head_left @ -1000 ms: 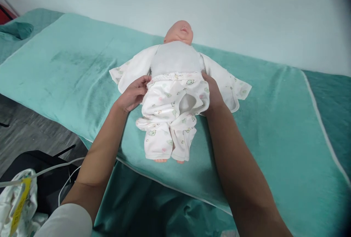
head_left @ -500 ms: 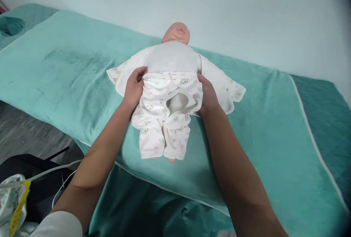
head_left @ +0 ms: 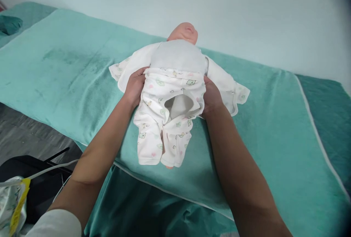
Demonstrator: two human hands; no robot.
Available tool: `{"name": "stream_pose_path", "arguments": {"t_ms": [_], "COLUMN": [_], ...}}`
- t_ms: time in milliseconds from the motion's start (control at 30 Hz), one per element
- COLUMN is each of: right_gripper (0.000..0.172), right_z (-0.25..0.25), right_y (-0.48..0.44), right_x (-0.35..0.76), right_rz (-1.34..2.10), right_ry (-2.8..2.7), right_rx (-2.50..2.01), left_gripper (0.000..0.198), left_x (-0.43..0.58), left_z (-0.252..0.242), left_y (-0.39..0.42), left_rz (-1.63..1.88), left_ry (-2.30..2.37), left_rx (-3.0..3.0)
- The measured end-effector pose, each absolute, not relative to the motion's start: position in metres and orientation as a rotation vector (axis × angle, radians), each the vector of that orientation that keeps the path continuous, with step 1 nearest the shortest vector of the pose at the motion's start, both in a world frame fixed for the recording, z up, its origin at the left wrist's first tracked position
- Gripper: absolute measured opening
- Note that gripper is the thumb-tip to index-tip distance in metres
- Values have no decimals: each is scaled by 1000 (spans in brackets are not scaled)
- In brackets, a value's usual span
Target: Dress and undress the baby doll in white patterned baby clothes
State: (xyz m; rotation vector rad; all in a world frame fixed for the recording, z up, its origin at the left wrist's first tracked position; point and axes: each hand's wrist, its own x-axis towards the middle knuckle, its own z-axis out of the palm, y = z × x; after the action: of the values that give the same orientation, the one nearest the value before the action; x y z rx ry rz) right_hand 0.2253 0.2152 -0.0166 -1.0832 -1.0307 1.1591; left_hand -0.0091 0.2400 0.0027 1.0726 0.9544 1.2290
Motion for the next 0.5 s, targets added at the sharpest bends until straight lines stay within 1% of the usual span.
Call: {"name": "stream_pose_path", "arguments": {"t_ms": [133,200,267,333,400,500], "right_gripper": [28,28,28,27,25,25], "right_z": [-16,-16,-16,-16,-16,-14], "right_y": [219,218,214,208,200,190], "right_x": [222,221,221,222,225,230], "right_rz": [1191,1161,1094,954,734,396], "right_ry": [-920,-957,-1039,-1124,-1187,-1290], "right_rx": [-1114,-1120,-1137,-1208,-1307,-1373], "left_gripper": [26,29,27,23,20,22], "left_x": [-12,-12,-12,-11,-10,-11], "left_z": [-2,-7,-12,-13,-12,-9], "left_y": [249,252,252,248,242,234], "left_rz": [1298,1349,1397,1460,1525,1540], "left_ry": [1020,1073,1106,1113,1117,1129], "left_rx": [1172,1255,1307,1359,1441,1582]}}
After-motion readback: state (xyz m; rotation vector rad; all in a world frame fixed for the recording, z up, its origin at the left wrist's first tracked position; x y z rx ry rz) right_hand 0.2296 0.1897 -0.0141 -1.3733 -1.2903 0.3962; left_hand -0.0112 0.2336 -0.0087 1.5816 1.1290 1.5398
